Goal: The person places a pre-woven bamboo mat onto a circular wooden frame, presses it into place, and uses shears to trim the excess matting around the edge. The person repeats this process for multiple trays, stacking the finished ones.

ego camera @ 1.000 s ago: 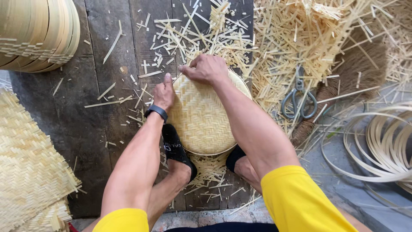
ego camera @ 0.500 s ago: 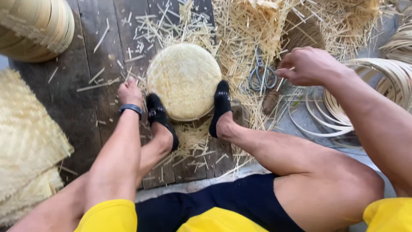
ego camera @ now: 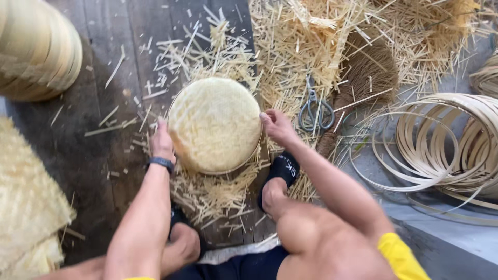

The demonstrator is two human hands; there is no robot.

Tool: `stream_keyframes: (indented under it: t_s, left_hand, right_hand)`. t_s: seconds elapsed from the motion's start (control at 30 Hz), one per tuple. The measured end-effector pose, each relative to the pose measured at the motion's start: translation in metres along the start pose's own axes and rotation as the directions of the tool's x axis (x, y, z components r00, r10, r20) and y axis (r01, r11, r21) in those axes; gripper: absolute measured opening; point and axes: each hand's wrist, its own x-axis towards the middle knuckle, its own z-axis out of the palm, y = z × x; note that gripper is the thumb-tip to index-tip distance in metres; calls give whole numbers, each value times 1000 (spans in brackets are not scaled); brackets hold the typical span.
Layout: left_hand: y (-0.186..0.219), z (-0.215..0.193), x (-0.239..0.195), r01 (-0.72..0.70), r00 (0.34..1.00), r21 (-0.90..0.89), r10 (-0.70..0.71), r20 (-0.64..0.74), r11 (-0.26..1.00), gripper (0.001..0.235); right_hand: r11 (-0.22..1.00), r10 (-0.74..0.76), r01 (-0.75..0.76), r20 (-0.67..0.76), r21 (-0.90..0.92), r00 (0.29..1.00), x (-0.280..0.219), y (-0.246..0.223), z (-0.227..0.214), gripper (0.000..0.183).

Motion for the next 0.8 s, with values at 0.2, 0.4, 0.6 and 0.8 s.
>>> stream_keyframes:
  t_s: [0.2, 0.4, 0.6, 0.8]
  left_hand:
    - [-1, 21, 7, 203, 967, -385, -245, -64, 900, 55]
    - [66, 12, -30, 61, 800, -694, 381, 464, 717, 62]
    - [71, 28, -46, 277, 883, -256, -141, 447, 926, 85]
    - [32, 68, -82, -242, 957, 461, 287, -30, 854, 77]
  right_hand:
    - [722, 193, -101, -59, 684, 979, 32, 16, 54, 49]
    - [674, -132, 243, -210, 698, 969, -7, -3, -16, 57]
    - [654, 139, -93, 1, 750, 990, 4, 36, -5, 55]
    - [945, -321, 268, -363, -189, 875, -7, 54, 13, 50]
